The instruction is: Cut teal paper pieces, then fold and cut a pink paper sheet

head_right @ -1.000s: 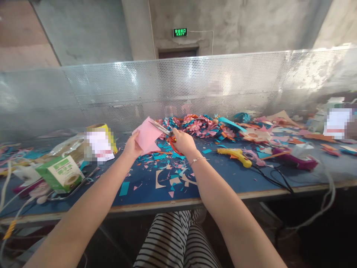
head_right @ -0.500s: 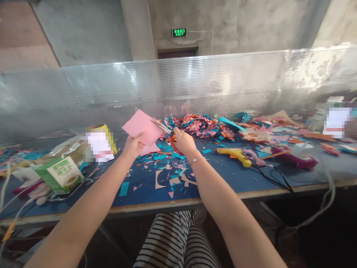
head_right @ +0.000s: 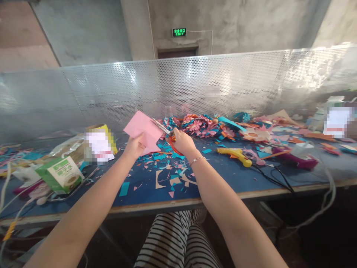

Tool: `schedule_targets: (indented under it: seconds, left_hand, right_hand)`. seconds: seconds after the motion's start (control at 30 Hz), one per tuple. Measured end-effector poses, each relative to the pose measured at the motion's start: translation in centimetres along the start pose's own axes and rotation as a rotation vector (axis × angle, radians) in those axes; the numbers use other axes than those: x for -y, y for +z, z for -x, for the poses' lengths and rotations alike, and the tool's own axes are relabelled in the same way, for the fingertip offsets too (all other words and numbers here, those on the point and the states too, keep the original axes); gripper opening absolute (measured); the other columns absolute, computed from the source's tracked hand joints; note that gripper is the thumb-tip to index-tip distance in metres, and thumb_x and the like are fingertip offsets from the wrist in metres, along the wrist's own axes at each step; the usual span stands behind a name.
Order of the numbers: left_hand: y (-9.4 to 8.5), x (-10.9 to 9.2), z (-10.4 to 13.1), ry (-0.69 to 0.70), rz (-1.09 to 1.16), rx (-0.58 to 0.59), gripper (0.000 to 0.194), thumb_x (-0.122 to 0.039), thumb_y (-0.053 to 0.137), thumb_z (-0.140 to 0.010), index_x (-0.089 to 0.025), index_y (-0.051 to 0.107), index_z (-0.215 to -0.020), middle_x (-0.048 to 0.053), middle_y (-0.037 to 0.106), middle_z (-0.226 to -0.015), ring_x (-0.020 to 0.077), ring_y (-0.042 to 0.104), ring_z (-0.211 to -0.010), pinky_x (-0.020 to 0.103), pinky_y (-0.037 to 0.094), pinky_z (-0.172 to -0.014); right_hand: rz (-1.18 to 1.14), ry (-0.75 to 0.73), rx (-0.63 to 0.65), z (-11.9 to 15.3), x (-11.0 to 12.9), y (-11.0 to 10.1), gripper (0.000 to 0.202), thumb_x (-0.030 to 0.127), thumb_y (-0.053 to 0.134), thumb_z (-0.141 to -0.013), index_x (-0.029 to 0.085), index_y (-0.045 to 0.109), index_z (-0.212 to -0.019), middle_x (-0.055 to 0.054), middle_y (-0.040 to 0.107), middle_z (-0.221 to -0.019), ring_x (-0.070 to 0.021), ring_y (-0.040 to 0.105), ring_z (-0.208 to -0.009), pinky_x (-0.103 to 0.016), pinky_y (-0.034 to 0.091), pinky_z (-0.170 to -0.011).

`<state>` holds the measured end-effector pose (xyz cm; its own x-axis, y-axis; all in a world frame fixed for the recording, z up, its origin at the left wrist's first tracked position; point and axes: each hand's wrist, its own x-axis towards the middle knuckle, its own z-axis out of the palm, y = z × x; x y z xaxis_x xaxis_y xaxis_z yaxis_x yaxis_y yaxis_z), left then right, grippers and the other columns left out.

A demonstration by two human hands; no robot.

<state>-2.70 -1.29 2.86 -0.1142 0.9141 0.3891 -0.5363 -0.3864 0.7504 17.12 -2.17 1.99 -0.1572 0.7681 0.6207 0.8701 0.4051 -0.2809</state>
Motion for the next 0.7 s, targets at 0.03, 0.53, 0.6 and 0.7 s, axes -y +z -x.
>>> schedule_targets:
  seconds: [0.03,0.53,0.6,0.7]
  left_hand:
    - [-0.01,0.04,0.0,-0.006,-0.003,0.002,0.036,-0.013,0.072,-0.062,-0.019,0.062,-0.096,0.005,0.07,-0.095,0.0208,0.062,-0.096,0.037,0.045,-0.09]
    - [-0.4,0.79,-0.26,-0.043,-0.017,-0.002,0.035,-0.013,0.073,-0.061,-0.019,0.061,-0.093,0.003,0.07,-0.092,0.0183,0.064,-0.09,0.034,0.048,-0.087]
    - [-0.28,0.72,-0.14,-0.048,-0.017,-0.004,0.035,-0.013,0.073,-0.06,-0.019,0.062,-0.092,0.003,0.07,-0.09,0.0184,0.064,-0.09,0.035,0.048,-0.087]
    - [-0.11,0.68,0.01,-0.047,-0.013,-0.009,0.035,-0.013,0.074,-0.06,-0.019,0.062,-0.092,0.003,0.07,-0.088,0.0187,0.064,-0.09,0.036,0.048,-0.088]
  right_hand:
    - [-0.006,-0.004,0.004,-0.01,0.04,-0.06,0.04,0.051,0.046,-0.084,0.018,0.048,-0.106,-0.011,0.065,-0.1,-0.0233,0.061,-0.091,-0.027,0.041,-0.069]
    - [0.032,-0.009,0.028,-0.24,-0.22,0.54,0.041,0.051,0.04,-0.087,0.015,0.049,-0.105,-0.013,0.067,-0.09,-0.0241,0.063,-0.086,-0.027,0.04,-0.067]
    - [0.054,-0.008,0.032,-0.24,-0.19,0.53,0.039,0.048,0.04,-0.088,0.015,0.049,-0.106,-0.013,0.067,-0.089,-0.0241,0.063,-0.086,-0.026,0.04,-0.068]
    - [0.094,-0.015,0.043,-0.24,-0.18,0.43,0.035,0.044,0.04,-0.088,0.015,0.049,-0.106,-0.013,0.067,-0.086,-0.0241,0.063,-0.083,-0.027,0.04,-0.066]
